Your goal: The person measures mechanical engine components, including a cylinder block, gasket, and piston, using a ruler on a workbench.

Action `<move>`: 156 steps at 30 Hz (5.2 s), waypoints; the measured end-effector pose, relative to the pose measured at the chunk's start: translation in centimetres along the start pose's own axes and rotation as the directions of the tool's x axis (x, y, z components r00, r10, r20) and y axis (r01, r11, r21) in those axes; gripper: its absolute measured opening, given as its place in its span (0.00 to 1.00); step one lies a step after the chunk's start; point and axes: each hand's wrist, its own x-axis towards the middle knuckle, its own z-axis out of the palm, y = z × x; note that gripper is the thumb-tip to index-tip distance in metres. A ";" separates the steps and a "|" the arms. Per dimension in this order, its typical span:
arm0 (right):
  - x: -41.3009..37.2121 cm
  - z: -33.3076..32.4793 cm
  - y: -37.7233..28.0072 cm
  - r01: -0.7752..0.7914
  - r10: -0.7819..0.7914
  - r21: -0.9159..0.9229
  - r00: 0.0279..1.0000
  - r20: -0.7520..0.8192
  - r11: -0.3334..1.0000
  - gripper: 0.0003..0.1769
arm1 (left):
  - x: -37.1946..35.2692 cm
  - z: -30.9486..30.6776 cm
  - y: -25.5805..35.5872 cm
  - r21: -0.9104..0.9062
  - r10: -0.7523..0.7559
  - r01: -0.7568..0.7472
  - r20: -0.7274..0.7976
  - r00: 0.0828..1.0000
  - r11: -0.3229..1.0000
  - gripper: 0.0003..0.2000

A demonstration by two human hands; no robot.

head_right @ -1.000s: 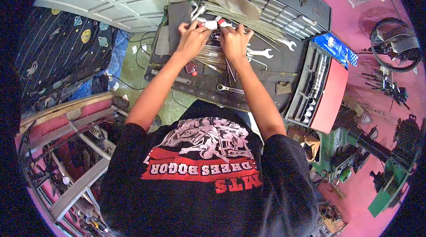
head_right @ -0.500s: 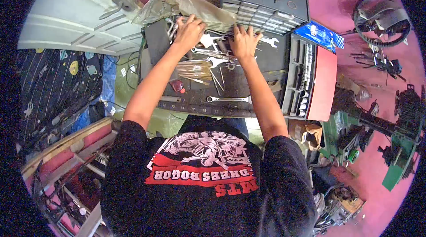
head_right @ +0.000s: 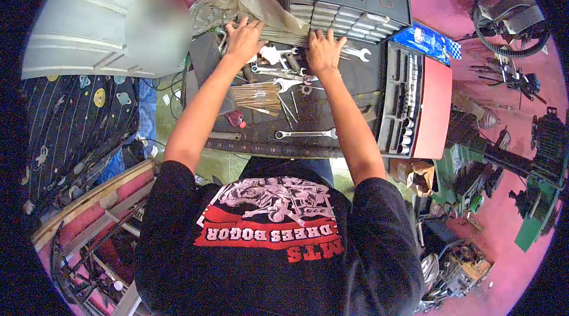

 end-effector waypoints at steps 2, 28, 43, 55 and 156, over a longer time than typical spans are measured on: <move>0.4 -0.2 -0.1 0.002 -0.002 0.022 1.000 0.025 1.000 0.23 | 0.5 0.4 -0.1 -0.003 -0.030 0.030 0.053 0.998 1.000 0.28; 1.1 0.8 -0.5 0.044 -0.044 -0.001 0.997 -0.068 0.999 0.11 | 4.9 1.7 0.3 0.028 0.014 -0.023 0.296 0.955 0.999 0.21; 1.2 0.9 0.2 0.046 -0.046 0.006 0.999 -0.014 0.999 0.11 | 4.7 0.7 1.0 0.075 -0.007 -0.015 0.290 0.957 0.997 0.12; 1.4 -0.6 1.8 0.122 -0.118 -0.024 0.985 0.129 0.992 0.07 | 4.8 -0.4 1.2 0.064 0.056 -0.075 0.261 0.964 0.995 0.18; -6.6 -18.4 16.6 0.550 -0.689 -0.740 0.705 0.165 0.386 0.16 | -1.6 1.5 26.8 -0.541 -0.194 -0.136 -0.509 0.839 0.830 0.11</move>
